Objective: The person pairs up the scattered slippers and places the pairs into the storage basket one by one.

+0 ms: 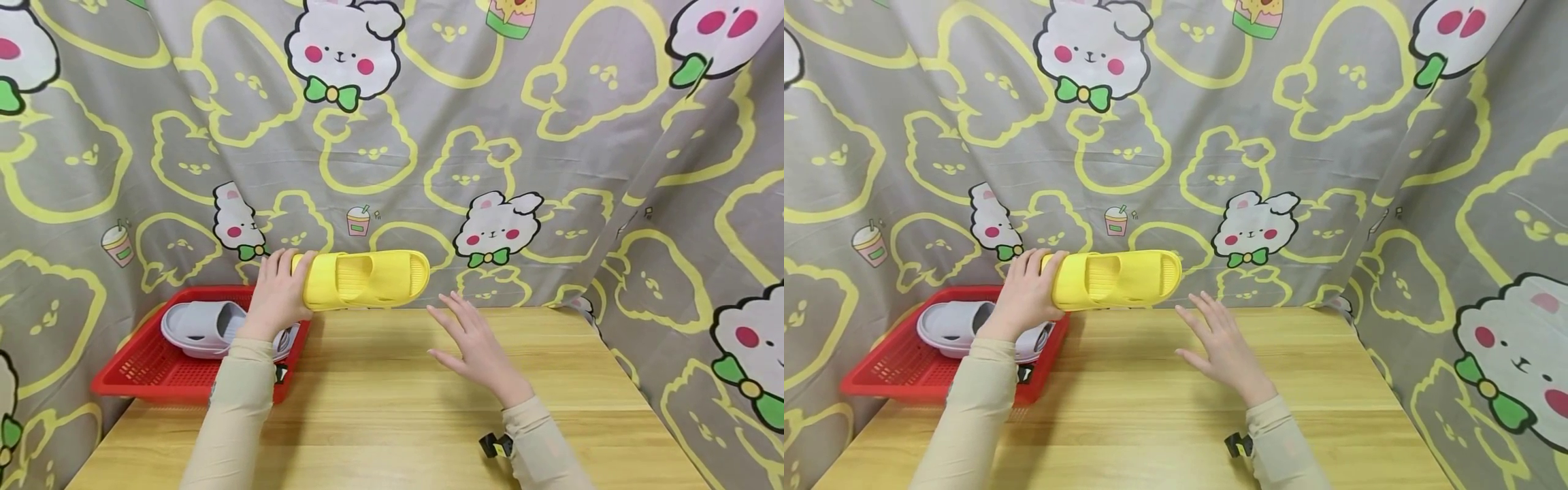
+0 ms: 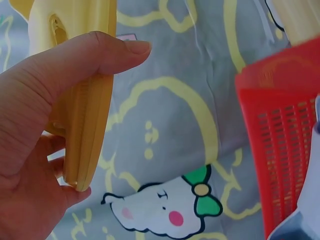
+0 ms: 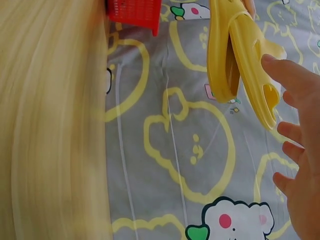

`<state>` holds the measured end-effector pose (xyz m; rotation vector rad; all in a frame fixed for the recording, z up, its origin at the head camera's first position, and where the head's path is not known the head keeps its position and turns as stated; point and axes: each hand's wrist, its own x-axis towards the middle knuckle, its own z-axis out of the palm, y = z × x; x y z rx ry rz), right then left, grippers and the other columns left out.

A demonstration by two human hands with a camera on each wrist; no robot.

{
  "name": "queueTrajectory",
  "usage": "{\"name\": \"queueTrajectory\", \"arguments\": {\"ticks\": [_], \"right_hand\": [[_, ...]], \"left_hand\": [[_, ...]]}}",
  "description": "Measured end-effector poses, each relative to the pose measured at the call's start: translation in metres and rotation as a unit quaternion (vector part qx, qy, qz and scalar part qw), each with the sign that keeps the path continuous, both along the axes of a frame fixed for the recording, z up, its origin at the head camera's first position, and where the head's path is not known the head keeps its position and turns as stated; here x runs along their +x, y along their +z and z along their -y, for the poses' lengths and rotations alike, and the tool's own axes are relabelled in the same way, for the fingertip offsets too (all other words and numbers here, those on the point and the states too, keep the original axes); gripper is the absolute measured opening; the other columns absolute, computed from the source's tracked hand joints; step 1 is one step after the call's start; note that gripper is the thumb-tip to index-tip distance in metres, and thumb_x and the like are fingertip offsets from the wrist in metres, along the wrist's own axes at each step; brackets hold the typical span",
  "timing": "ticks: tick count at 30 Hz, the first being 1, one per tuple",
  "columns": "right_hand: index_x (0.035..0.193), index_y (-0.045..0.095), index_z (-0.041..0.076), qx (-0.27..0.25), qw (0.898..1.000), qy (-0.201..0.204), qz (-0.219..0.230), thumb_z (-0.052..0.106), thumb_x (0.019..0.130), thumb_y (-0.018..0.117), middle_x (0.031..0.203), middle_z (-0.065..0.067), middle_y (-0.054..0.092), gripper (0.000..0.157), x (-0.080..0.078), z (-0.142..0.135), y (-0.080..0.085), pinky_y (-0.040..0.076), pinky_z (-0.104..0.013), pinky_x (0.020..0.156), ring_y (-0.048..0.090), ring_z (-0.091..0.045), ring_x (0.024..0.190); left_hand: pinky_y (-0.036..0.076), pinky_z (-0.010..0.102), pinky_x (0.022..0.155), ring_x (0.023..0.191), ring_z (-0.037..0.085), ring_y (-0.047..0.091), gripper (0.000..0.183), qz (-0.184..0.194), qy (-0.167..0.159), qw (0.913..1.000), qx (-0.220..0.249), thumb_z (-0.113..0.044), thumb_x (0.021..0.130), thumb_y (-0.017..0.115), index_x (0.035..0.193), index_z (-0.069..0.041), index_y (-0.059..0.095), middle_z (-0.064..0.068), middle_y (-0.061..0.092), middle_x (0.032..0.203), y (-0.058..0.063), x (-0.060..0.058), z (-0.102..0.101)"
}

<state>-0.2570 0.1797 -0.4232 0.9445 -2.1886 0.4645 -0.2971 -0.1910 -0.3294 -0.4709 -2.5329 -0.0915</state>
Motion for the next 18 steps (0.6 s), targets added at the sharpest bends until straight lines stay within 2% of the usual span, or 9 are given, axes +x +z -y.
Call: {"name": "queueTrajectory", "arguments": {"ticks": [3,9,18], "right_hand": [[0.146,0.044,0.017,0.008,1.0,0.003,0.002,0.051,0.091,0.061,0.152,-0.015,0.039,0.067,0.001,0.004,-0.001,0.026,-0.058,0.116,0.03,-0.036,0.145],[0.146,0.044,0.017,0.012,1.0,0.014,0.006,0.054,0.092,0.057,0.153,-0.015,0.038,0.066,0.002,0.012,-0.005,0.026,-0.058,0.116,0.028,-0.036,0.146],[0.146,0.045,0.015,0.029,0.999,0.028,-0.006,0.051,0.089,0.063,0.155,-0.015,0.036,0.07,0.005,0.022,-0.008,0.031,-0.059,0.113,0.031,-0.039,0.144]], "left_hand": [[0.024,0.068,0.11,0.129,0.044,0.032,0.107,-0.007,0.003,1.0,-0.003,-0.018,0.048,0.09,0.14,-0.015,0.036,0.023,0.041,0.132,0.001,0.001,0.007],[0.026,0.065,0.107,0.128,0.044,0.031,0.106,-0.012,0.004,0.9999,-0.002,-0.018,0.048,0.089,0.14,-0.014,0.036,0.023,0.041,0.13,0.004,0.003,0.022],[0.025,0.071,0.107,0.128,0.045,0.032,0.105,-0.035,0.0,0.9994,0.002,-0.018,0.047,0.09,0.138,-0.012,0.037,0.025,0.04,0.131,0.009,0.006,0.037]]}}
